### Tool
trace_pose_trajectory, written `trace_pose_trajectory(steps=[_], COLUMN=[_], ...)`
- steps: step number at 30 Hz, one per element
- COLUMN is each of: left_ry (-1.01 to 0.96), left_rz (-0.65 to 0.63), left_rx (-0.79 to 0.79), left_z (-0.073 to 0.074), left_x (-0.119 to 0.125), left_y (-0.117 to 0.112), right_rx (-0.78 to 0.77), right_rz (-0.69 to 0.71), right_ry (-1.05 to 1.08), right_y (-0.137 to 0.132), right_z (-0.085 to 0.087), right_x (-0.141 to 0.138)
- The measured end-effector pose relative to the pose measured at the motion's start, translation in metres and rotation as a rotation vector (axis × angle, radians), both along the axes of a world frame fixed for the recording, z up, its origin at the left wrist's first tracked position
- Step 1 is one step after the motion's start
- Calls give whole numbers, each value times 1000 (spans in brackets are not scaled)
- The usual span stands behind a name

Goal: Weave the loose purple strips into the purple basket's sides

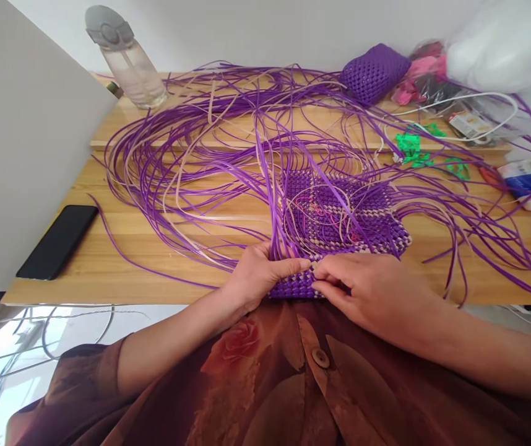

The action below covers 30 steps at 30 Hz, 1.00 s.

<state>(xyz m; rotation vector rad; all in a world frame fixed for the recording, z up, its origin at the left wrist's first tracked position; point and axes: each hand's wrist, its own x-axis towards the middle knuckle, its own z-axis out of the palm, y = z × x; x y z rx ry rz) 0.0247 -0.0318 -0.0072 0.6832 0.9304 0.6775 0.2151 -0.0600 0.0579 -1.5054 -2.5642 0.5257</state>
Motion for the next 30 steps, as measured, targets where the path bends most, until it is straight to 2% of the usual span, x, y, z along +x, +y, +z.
trace_pose_trajectory(steps=[2, 6, 9, 11, 15, 17, 19, 21, 24, 26, 28, 30], left_ry=[23, 64, 124, 168, 234, 250, 239, 225, 243, 252, 249, 247], left_rz=[15, 41, 41, 43, 49, 47, 34, 25, 57, 80, 68, 25], left_rx=[1, 57, 114, 171, 278, 317, 337, 341, 316, 280, 274, 340], left_z=[-1, -4, -5, -5, -5, -5, -6, -7, -7, -8, -8, -7], left_x=[1, 0, -1, -2, -4, -5, -5, -6, -7, -7, -8, -8], left_y=[0, -1, -2, -3, -2, -3, -3, -4, -2, 0, 4, 6], right_rx=[1, -139, -198, -179, -35, -52, -162, -339, -607, -715, -794, -838], right_rz=[-17, -119, -132, -106, -108, -68, -35, -71, -278, -385, -338, -185], right_ry=[33, 228, 237, 181, 175, 212, 262, 346, 528, 626, 672, 687], right_y=[-6, -5, -3, 2, 23, 39, 55, 69, 78, 75, 68, 62], right_z=[-5, -13, -14, -9, 10, 14, 12, 4, -7, -7, -2, 6], right_x=[-2, -10, -12, -9, -8, -14, -21, -27, -23, -17, -14, -18])
